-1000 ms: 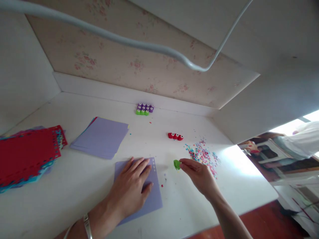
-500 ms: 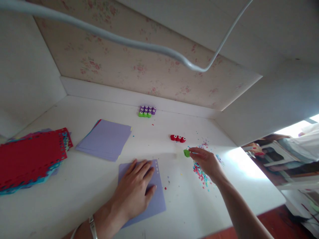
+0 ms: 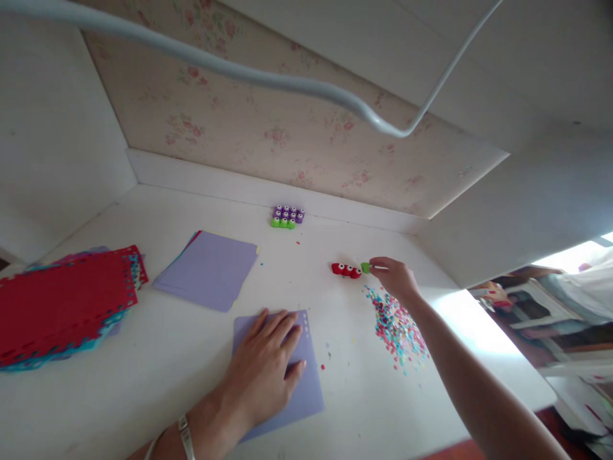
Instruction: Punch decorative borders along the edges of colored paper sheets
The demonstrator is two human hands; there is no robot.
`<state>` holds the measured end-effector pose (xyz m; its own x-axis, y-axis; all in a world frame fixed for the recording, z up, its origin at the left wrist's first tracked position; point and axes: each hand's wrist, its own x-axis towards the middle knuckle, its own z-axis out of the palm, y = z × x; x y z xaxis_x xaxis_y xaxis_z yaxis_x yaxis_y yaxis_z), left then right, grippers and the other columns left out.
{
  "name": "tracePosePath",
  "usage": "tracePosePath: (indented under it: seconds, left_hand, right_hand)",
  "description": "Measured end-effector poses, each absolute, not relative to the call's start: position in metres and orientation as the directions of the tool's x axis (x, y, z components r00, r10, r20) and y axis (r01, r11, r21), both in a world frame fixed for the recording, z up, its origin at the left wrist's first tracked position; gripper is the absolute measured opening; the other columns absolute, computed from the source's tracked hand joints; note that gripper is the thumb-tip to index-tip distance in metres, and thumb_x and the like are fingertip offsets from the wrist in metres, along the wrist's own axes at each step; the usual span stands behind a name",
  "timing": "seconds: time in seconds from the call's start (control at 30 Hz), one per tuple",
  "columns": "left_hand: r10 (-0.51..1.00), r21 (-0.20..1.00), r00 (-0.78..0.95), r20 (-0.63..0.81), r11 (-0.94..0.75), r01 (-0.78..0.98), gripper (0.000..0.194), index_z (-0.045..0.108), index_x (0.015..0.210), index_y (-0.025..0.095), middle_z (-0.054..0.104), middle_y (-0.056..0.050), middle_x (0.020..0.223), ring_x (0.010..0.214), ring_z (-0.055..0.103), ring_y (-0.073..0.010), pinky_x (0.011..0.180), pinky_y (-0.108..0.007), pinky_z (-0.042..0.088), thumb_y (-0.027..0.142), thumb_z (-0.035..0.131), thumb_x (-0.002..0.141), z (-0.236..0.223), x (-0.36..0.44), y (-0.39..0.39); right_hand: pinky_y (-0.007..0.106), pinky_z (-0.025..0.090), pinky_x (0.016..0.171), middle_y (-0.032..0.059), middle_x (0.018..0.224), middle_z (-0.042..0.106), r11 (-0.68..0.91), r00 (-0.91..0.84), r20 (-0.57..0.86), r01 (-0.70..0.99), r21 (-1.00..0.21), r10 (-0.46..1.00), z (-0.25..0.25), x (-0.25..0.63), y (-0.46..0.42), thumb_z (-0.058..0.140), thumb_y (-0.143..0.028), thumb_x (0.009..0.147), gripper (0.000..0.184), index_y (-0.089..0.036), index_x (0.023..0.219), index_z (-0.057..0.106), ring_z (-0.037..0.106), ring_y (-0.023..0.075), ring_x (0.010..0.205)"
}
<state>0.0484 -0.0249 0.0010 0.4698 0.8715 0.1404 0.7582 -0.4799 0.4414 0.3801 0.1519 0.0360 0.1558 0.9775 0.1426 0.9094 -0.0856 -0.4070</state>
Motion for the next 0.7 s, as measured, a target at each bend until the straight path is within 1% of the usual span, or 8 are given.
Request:
tracePosePath:
  seconds: [0.2, 0.33, 0.43, 0.53, 0.63, 0.7]
  left_hand:
    - [0.883, 0.487, 0.455, 0.119, -0.451, 0.748, 0.047, 0.055, 0.134, 0.019, 0.048, -0.008, 0.147, 0.138, 0.038, -0.026, 0.119, -0.051, 0.022, 0.041, 0.051, 0.092, 0.004, 0.047, -0.024]
    - [0.888, 0.512, 0.447, 0.11, -0.436, 0.74, 0.048, 0.054, 0.135, 0.021, 0.048, -0.007, 0.147, 0.138, 0.038, -0.0251, 0.119, -0.05, 0.02, 0.043, 0.05, 0.093, 0.002, 0.046, -0.024]
    - [0.885, 0.519, 0.449, 0.123, -0.442, 0.731, 0.047, 0.054, 0.134, 0.021, 0.048, -0.007, 0.146, 0.137, 0.039, -0.0249, 0.12, -0.05, 0.02, 0.041, 0.053, 0.091, 0.0, 0.045, -0.024]
    - [0.886, 0.52, 0.438, 0.152, -0.448, 0.727, 0.044, 0.055, 0.131, 0.022, 0.05, -0.007, 0.144, 0.136, 0.04, -0.0255, 0.119, -0.049, 0.022, 0.042, 0.053, 0.092, -0.001, 0.046, -0.026]
    - [0.887, 0.515, 0.419, 0.195, -0.456, 0.725, 0.043, 0.056, 0.131, 0.023, 0.05, -0.007, 0.144, 0.135, 0.041, -0.0259, 0.118, -0.048, 0.024, 0.043, 0.049, 0.094, -0.001, 0.046, -0.026]
    - [0.89, 0.506, 0.396, 0.224, -0.454, 0.734, 0.042, 0.056, 0.131, 0.022, 0.05, -0.007, 0.144, 0.134, 0.042, -0.0261, 0.117, -0.047, 0.027, 0.042, 0.047, 0.095, 0.0, 0.047, -0.025]
  right_hand:
    - [0.029, 0.049, 0.062, 0.0015, 0.076, 0.075, -0.102, 0.152, 0.116, 0.929, -0.355, 0.982, 0.024, 0.374, 0.166, 0.064, -0.036, 0.072, 0.026, -0.026, 0.093, 0.076, 0.068, 0.0219, 0.07]
    - [0.031, 0.051, 0.065, 0.0027, 0.076, 0.075, -0.11, 0.157, 0.117, 0.938, -0.33, 0.981, 0.031, 0.37, 0.172, 0.067, -0.038, 0.069, 0.029, -0.025, 0.093, 0.077, 0.069, 0.023, 0.071]
    - [0.034, 0.051, 0.074, 0.0049, 0.082, 0.075, -0.086, 0.147, 0.172, 0.943, -0.322, 0.974, 0.044, 0.354, 0.177, 0.06, -0.034, 0.075, 0.031, -0.023, 0.1, 0.075, 0.069, 0.0241, 0.079]
    - [0.035, 0.051, 0.084, 0.0051, 0.095, 0.075, 0.032, 0.038, 0.2, 0.941, -0.337, 0.979, 0.051, 0.315, 0.183, 0.052, -0.029, 0.082, 0.032, -0.024, 0.106, 0.073, 0.069, 0.0234, 0.089]
    - [0.033, 0.05, 0.088, 0.0031, 0.105, 0.073, 0.208, -0.16, 0.16, 0.911, -0.357, 0.974, 0.045, 0.26, 0.193, 0.052, -0.024, 0.084, 0.035, -0.027, 0.113, 0.07, 0.068, 0.0214, 0.093]
    - [0.032, 0.05, 0.091, 0.0033, 0.116, 0.07, 0.302, -0.274, 0.127, 0.88, -0.368, 0.953, 0.036, 0.223, 0.204, 0.053, -0.019, 0.084, 0.04, -0.027, 0.121, 0.066, 0.067, 0.021, 0.099]
